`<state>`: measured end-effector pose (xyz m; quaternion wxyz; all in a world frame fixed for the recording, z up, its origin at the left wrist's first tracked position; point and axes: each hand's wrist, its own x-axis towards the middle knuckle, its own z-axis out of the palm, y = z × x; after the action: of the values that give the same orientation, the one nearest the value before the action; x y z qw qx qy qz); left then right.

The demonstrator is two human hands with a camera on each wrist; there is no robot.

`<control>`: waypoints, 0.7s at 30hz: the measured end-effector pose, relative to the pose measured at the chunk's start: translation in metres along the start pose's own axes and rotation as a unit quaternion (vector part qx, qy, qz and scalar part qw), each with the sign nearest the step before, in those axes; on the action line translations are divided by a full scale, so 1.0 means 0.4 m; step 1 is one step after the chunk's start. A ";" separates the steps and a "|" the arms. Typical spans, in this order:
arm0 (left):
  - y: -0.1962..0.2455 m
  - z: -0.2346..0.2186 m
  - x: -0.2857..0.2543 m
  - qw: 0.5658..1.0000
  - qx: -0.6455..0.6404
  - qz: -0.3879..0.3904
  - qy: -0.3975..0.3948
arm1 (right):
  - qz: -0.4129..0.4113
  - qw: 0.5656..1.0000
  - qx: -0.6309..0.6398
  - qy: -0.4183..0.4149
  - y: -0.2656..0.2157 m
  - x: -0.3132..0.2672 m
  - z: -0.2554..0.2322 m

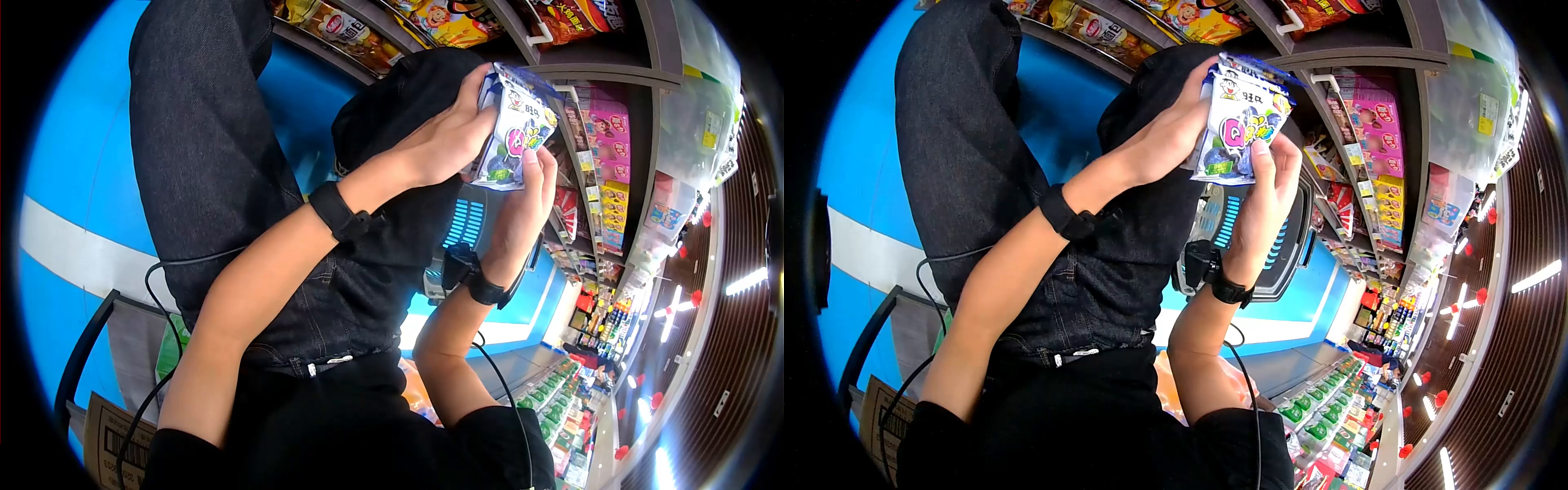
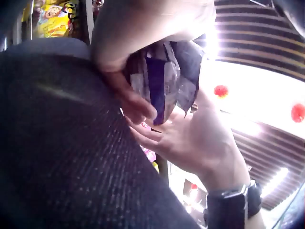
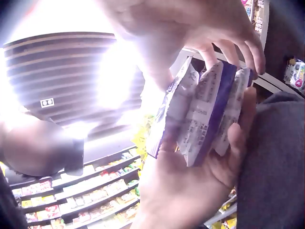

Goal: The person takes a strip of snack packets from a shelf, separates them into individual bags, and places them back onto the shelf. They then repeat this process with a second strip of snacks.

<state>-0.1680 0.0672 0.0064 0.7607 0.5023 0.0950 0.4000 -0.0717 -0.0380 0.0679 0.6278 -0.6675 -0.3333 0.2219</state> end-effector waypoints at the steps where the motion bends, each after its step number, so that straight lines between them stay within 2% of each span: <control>1: -0.008 -0.001 0.000 0.999 0.027 0.016 0.017 | 0.010 1.000 0.018 0.000 0.001 -0.001 0.008; 3: -0.017 0.005 0.003 0.994 0.054 0.069 0.069 | 0.042 0.998 0.039 -0.007 -0.003 -0.007 0.026; 6: -0.013 0.001 0.007 0.986 0.080 0.128 0.076 | 0.047 0.994 0.085 -0.051 0.022 0.003 0.011; 9: 0.025 -0.004 -0.009 0.996 0.068 0.032 0.048 | 0.056 0.994 0.083 -0.045 0.034 0.003 0.002; 11: 0.020 0.001 -0.006 0.994 0.076 0.052 0.063 | 0.068 0.992 0.103 -0.024 0.021 -0.012 0.020; 15: 0.020 0.007 -0.001 0.993 0.053 0.063 0.087 | 0.071 0.989 0.121 -0.034 0.017 -0.020 0.032; 18: -0.001 0.007 0.000 0.983 0.143 0.098 0.060 | 0.072 0.987 0.137 -0.043 0.032 -0.016 0.015; 19: -0.008 0.004 0.001 0.986 0.134 0.086 0.044 | 0.066 0.984 0.161 -0.034 0.034 -0.019 0.015; 21: -0.004 0.002 -0.002 0.987 0.135 0.086 0.032 | 0.026 0.992 0.124 -0.006 0.026 -0.014 0.002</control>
<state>-0.1672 0.0660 0.0053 0.6450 0.5937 0.1293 0.4635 -0.0742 -0.0413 0.0570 0.6978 -0.5914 -0.2892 0.2824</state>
